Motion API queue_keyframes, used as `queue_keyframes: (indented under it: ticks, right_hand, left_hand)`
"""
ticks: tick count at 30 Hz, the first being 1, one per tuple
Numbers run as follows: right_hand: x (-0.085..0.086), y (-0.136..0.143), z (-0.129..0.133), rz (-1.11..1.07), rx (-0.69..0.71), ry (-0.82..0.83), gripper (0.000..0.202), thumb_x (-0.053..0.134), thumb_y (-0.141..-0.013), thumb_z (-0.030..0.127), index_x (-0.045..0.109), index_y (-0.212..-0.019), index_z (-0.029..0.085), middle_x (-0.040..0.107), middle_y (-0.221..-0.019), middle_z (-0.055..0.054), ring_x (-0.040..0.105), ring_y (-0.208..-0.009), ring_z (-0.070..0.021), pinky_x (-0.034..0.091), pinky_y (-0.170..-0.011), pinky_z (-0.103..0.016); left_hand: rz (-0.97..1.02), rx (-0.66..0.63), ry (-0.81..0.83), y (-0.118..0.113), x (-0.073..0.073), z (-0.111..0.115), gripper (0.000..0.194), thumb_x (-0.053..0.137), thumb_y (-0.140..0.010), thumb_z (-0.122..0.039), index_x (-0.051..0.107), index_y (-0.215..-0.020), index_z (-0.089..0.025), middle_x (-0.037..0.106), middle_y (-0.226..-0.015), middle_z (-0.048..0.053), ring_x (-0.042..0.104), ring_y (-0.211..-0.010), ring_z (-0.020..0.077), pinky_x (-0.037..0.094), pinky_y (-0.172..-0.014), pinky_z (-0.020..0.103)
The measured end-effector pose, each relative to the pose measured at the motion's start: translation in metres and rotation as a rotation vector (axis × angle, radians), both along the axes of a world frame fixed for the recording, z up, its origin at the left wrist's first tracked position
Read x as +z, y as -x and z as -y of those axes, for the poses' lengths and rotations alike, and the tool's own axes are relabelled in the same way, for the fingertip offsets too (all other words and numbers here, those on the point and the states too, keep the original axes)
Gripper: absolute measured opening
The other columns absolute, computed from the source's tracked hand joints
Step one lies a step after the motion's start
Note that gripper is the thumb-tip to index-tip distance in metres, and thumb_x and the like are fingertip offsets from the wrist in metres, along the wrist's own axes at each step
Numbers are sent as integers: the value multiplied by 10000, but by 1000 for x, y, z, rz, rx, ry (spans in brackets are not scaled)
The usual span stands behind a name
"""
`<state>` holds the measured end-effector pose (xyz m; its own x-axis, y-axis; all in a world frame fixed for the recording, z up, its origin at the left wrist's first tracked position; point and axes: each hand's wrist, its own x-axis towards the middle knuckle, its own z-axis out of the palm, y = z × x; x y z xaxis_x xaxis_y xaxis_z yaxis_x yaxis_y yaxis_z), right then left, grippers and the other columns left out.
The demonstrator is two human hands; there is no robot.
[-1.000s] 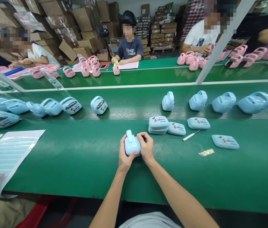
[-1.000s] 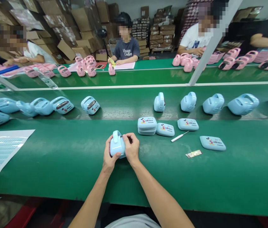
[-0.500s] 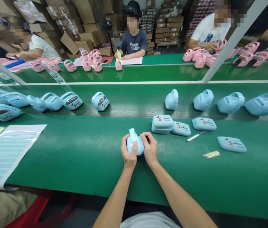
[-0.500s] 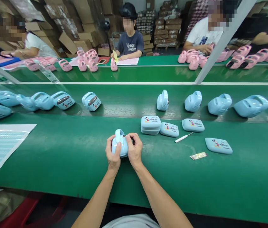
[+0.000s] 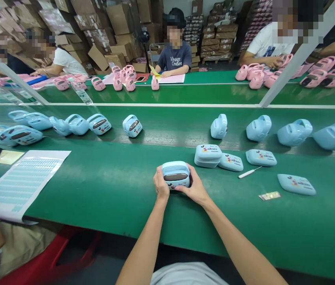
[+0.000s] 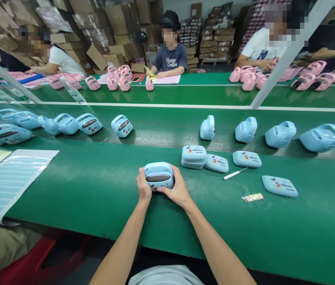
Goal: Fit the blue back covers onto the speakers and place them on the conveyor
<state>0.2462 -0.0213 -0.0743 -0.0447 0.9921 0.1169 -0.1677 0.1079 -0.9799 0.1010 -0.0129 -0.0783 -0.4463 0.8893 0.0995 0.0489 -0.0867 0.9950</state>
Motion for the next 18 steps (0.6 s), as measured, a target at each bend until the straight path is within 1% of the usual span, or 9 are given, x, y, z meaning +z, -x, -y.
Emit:
queue_keyframes:
  ticks: [2, 3, 4, 5, 8, 10, 14, 18]
  right_hand:
    - [1, 0, -2, 77, -32, -56, 592, 735, -765, 578, 660, -1223, 211, 720, -1159, -73, 656, -1073, -279, 502, -953, -392]
    - [2, 2, -3, 110, -69, -71, 522, 622, -849, 610, 676, -1173, 204, 732, -1086, -66, 666, -1003, -266, 504, -903, -375]
    - [3, 4, -5, 139, -116, -78, 498, 523, -907, 623, 690, -1108, 198, 733, -1001, -57, 663, -928, -252, 497, -847, -356]
    - [4, 7, -7, 165, -167, -78, 502, 458, -939, 626, 697, -1037, 195, 719, -913, -46, 647, -851, -238, 480, -788, -339]
    - [5, 18, -13, 216, -279, -65, 508, 403, -963, 625, 672, -879, 203, 629, -719, -12, 550, -675, -200, 394, -659, -310]
    - [4, 23, -15, 243, -322, -60, 505, 392, -965, 627, 648, -831, 214, 586, -664, 1, 505, -621, -189, 353, -626, -307]
    - [0, 27, -14, 268, -358, -42, 486, 399, -951, 637, 635, -821, 232, 589, -662, -1, 509, -612, -194, 349, -633, -314]
    - [1, 26, -12, 239, -379, -8, 486, 430, -927, 663, 642, -817, 240, 605, -670, -3, 509, -615, -197, 365, -649, -319]
  left_hand:
    - [-61, 30, -12, -4, -1, 2, 729, 342, -915, -772, 735, -958, -160, 747, -879, 100, 688, -871, 267, 523, -819, 378]
    - [-89, 31, -19, -5, 1, 3, 727, 344, -908, -781, 735, -946, -169, 745, -870, 94, 682, -855, 261, 518, -812, 371]
    - [-113, 26, -25, -5, 3, 4, 724, 343, -905, -785, 735, -936, -177, 743, -857, 87, 677, -836, 254, 514, -800, 362]
    - [-133, 19, -28, -5, 6, 5, 717, 342, -906, -785, 733, -924, -183, 740, -840, 79, 672, -815, 246, 511, -783, 353]
    - [-174, 0, -19, -4, 14, 5, 676, 341, -917, -762, 709, -851, -200, 715, -761, 52, 650, -731, 224, 500, -705, 328]
    - [-185, 12, -1, -5, 16, 4, 663, 310, -933, -742, 678, -800, -206, 687, -709, 39, 628, -680, 212, 483, -658, 318]
    - [-180, 63, 36, -9, 13, 2, 663, 255, -954, -706, 662, -804, -203, 683, -722, 49, 625, -682, 212, 470, -662, 321]
    - [-149, 65, 47, -11, 9, 1, 673, 266, -944, -722, 671, -816, -201, 687, -750, 58, 637, -720, 218, 485, -697, 327]
